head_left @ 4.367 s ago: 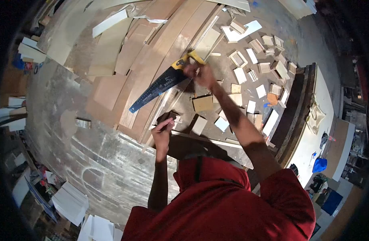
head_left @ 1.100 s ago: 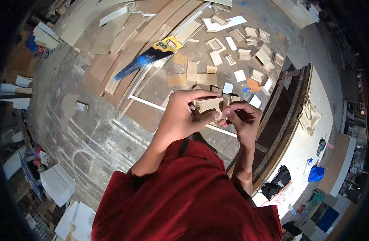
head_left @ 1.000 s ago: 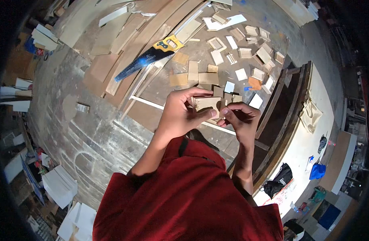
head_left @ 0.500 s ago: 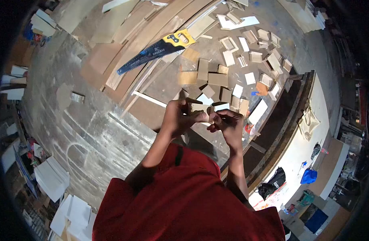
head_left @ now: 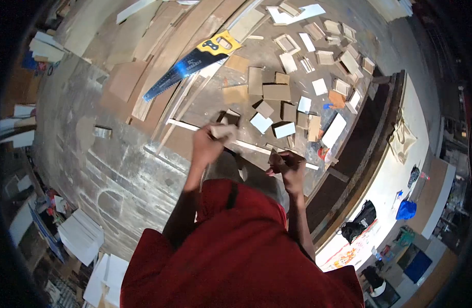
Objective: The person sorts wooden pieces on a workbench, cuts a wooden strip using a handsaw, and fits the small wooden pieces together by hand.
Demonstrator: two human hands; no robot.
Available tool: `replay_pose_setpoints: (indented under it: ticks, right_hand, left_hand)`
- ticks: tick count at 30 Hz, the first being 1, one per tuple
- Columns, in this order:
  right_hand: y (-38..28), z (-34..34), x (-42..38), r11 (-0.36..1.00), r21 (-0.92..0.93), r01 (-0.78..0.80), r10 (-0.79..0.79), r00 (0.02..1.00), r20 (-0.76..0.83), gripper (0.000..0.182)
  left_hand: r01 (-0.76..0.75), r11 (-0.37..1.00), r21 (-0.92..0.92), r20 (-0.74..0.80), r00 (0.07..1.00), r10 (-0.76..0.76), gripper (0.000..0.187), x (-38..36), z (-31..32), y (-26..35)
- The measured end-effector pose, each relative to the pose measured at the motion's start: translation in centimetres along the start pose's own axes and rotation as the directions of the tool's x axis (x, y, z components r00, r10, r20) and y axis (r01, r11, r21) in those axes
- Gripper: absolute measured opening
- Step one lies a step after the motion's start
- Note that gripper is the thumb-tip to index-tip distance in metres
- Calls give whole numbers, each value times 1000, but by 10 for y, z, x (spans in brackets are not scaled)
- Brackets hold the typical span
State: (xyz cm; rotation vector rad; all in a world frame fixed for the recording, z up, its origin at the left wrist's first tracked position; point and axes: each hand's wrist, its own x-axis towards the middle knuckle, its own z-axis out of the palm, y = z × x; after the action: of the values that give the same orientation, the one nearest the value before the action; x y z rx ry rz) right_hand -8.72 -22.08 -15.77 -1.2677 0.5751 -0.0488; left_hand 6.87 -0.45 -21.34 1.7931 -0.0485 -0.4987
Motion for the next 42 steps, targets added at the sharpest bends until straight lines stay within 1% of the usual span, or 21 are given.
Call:
replay_pose_setpoints:
  ticks: [2, 5, 7, 8, 10, 11, 17, 18, 19, 21, 22, 23, 24, 25, 26, 29, 31, 35, 38, 40, 42]
  right_hand:
    - [-2, -11, -12, 985, -120, -120, 98, 979, -176, 20]
    - [19, -43, -33, 983, -92, -161, 136, 962, -237, 20]
    - [35, -62, -48, 983, -70, -169, 146, 956, -256, 19]
    - [43, -68, -57, 984, -64, -165, 142, 953, -269, 19]
    - [47, -76, -71, 990, 10, -138, 136, 950, -282, 21]
    - [41, -76, -76, 979, 90, -182, 201, 932, -302, 17]
    - [70, -93, -92, 985, 109, -132, 159, 940, -301, 13]
    - [67, -93, -93, 985, 116, -128, 158, 938, -309, 13]
    - [61, -91, -92, 984, 82, -160, 177, 948, -266, 12]
    - [52, -87, -86, 983, 113, -142, 160, 972, -175, 12]
    - [49, -86, -83, 983, 120, -139, 159, 971, -179, 12]
    - [46, -85, -80, 981, 120, -154, 171, 974, -148, 11]
    - [43, -84, -79, 978, 119, -169, 183, 976, -114, 12]
    - [37, -83, -77, 978, 124, -166, 180, 977, -112, 12]
    - [30, -82, -76, 981, 96, -168, 176, 980, -90, 15]
    - [26, -91, -76, 986, 70, -153, 158, 986, -61, 14]
    - [26, -99, -80, 988, 72, -135, 139, 989, -57, 11]
    - [24, -123, -81, 987, 113, -118, 125, 991, -55, 13]
    - [18, -138, -78, 992, 80, -100, 105, 992, -72, 21]
    - [6, -153, -78, 997, 57, -44, 49, 994, -94, 27]
    - [-6, -173, -78, 999, 36, 26, -23, 997, -71, 35]
  left_hand:
    - [21, 992, 125, -152, 988, -2, 33, 30, -16, -29]
    - [-60, 980, 191, -268, 957, 111, 35, 79, -32, -84]
    - [-8, 908, 418, -402, 895, 193, 40, 98, -34, -101]
    - [-18, 907, 420, -388, 900, 198, 40, 101, -32, -100]
    - [364, 486, 795, -404, 914, -23, 59, 94, -30, -59]
    - [370, 376, 849, -379, 924, -54, 74, 88, -33, -43]
    - [333, 427, 841, -379, 925, 24, 76, 70, -41, -25]
    - [314, 439, 842, -357, 934, 18, 73, 67, -39, -18]
    - [171, 588, 790, -215, 977, 5, 63, 61, -31, -13]
    - [-235, 788, 569, 153, 972, 179, 46, 39, 2, -9]
    - [-251, 856, 452, 360, 929, 82, 35, 21, 26, 16]
    - [-74, 954, 291, 501, 861, -86, 29, 2, 53, 41]
    - [-251, 961, 114, 646, 754, 120, 30, -13, 74, 43]
    - [-317, 945, -77, 717, 641, 274, 30, -23, 96, 28]
    - [-70, 997, 40, 786, 618, 11, 24, -41, 108, 52]
    - [-75, 997, 7, 816, 577, 37, 19, -63, 138, 46]
    - [-186, 976, 113, 789, 614, 25, 15, -70, 149, 63]
    - [-170, 977, 132, 789, 614, 1, 19, -75, 168, 57]
    - [-150, 976, 159, 862, 504, -63, 20, -71, 183, 66]
    - [212, 947, 240, 804, 503, -317, 21, -76, 195, 88]
    - [267, 926, 267, 808, 461, -366, 20, -78, 205, 102]
